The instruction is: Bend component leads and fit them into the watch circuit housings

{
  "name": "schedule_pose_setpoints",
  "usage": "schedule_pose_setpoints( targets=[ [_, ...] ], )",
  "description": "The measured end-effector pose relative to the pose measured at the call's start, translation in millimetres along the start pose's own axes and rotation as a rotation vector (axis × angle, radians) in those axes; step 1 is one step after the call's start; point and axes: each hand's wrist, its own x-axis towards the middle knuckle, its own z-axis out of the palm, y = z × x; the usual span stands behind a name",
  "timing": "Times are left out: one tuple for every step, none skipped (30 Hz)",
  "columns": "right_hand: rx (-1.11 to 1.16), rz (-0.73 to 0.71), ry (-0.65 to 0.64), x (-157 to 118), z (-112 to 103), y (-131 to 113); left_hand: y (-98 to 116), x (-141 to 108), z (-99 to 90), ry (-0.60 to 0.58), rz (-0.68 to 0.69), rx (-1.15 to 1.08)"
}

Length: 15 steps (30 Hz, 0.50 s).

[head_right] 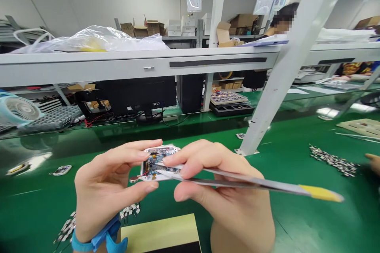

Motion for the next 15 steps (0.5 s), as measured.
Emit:
schedule_pose_setpoints(
  targets=[
    [-0.004,-0.010,0.006,-0.1,0.8,-0.2,0.2,0.1,0.0,0.000,0.012,0.006],
    [0.001,-0.026,0.012,-0.2,2.0,-0.5,0.2,0.2,0.2,0.003,0.025,0.005],
    [0.001,-0.045,0.030,-0.3,3.7,-1.0,0.0,0.4,0.5,0.007,0.040,-0.001],
    [-0.010,-0.073,0.062,-0.4,5.6,-1.5,-0.5,0.6,1.0,0.013,0.057,-0.011],
    [-0.032,-0.105,0.115,-0.5,7.8,-2.0,-1.1,0.8,1.3,0.019,0.077,-0.024],
    [-0.054,-0.126,0.178,-0.6,9.8,-2.5,-1.6,0.9,1.5,0.019,0.096,-0.037],
    [-0.067,-0.133,0.234,-0.8,11.5,-2.8,-2.1,1.0,1.3,0.013,0.115,-0.048],
    [-0.062,-0.126,0.282,-1.1,12.6,-3.1,-2.3,1.1,0.7,0.000,0.132,-0.055],
    [-0.033,-0.104,0.319,-1.4,12.7,-3.3,-2.2,1.1,-0.2,-0.018,0.146,-0.059],
    [0.013,-0.073,0.318,-1.8,11.9,-3.4,-1.7,1.1,-1.4,-0.036,0.158,-0.058],
    [0.058,-0.044,0.273,-2.2,10.2,-3.5,-0.9,1.1,-2.8,-0.050,0.166,-0.053],
    [0.093,-0.036,0.202,-2.5,7.7,-3.6,0.1,1.1,-4.2,-0.062,0.171,-0.045],
    [0.102,-0.041,0.140,-2.8,4.8,-3.6,1.2,1.0,-5.5,-0.069,0.171,-0.034],
    [0.064,-0.046,0.085,-2.9,1.7,-3.6,2.4,0.9,-6.5,-0.072,0.169,-0.020],
    [-0.009,-0.045,0.045,-2.9,-1.2,-3.6,3.4,0.7,-7.2,-0.075,0.168,-0.005]
  ],
)
